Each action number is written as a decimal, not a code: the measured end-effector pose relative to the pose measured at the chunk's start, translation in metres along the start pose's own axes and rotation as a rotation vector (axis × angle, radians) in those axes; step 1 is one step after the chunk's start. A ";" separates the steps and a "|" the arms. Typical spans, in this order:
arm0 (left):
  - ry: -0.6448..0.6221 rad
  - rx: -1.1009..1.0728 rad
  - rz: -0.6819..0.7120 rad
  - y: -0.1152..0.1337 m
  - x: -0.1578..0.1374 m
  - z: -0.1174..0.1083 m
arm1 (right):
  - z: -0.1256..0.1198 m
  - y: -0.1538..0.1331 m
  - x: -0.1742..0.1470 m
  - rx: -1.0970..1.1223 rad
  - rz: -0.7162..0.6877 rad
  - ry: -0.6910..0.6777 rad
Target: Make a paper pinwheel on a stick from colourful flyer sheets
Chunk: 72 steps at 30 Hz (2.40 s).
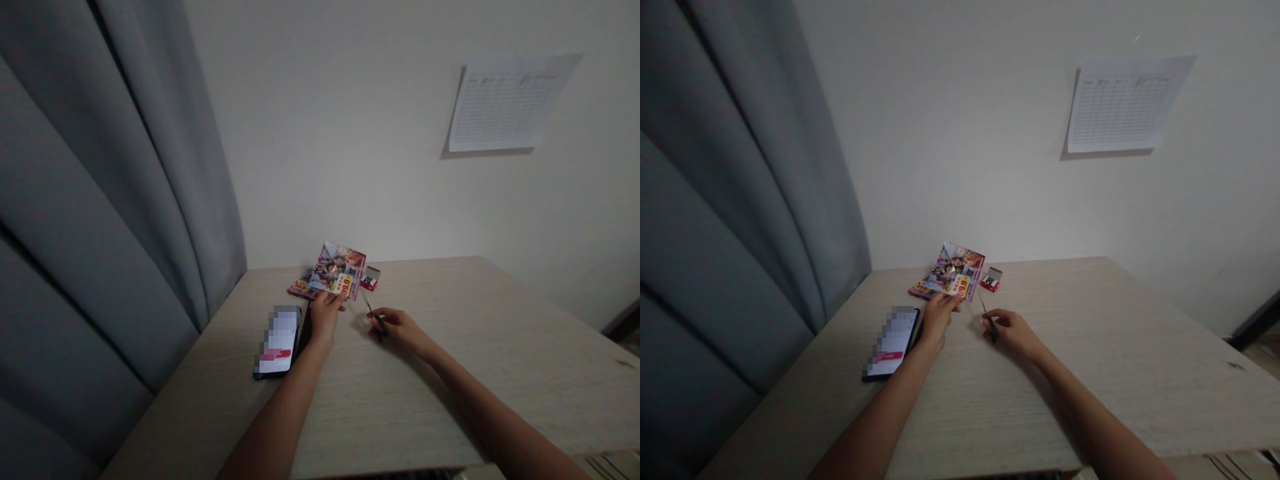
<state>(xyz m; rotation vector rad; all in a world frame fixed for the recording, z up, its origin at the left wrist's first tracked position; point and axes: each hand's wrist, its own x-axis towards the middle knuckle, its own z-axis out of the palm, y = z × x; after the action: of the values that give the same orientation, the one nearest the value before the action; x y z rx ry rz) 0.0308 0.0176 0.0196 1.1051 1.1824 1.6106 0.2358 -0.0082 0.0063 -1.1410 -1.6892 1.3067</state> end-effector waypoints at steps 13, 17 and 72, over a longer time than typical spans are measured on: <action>0.007 -0.025 -0.047 0.002 0.000 -0.001 | 0.006 0.007 0.000 0.013 -0.012 -0.049; 0.004 -0.028 -0.052 0.003 0.000 0.000 | 0.006 0.009 0.000 0.008 -0.018 -0.070; -0.005 -0.041 -0.074 0.006 -0.002 0.000 | 0.012 0.003 -0.003 0.030 0.009 -0.027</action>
<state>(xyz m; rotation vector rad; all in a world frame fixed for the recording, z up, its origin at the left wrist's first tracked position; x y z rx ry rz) 0.0309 0.0150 0.0248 1.0266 1.1685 1.5679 0.2269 -0.0145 0.0002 -1.1193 -1.6801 1.3547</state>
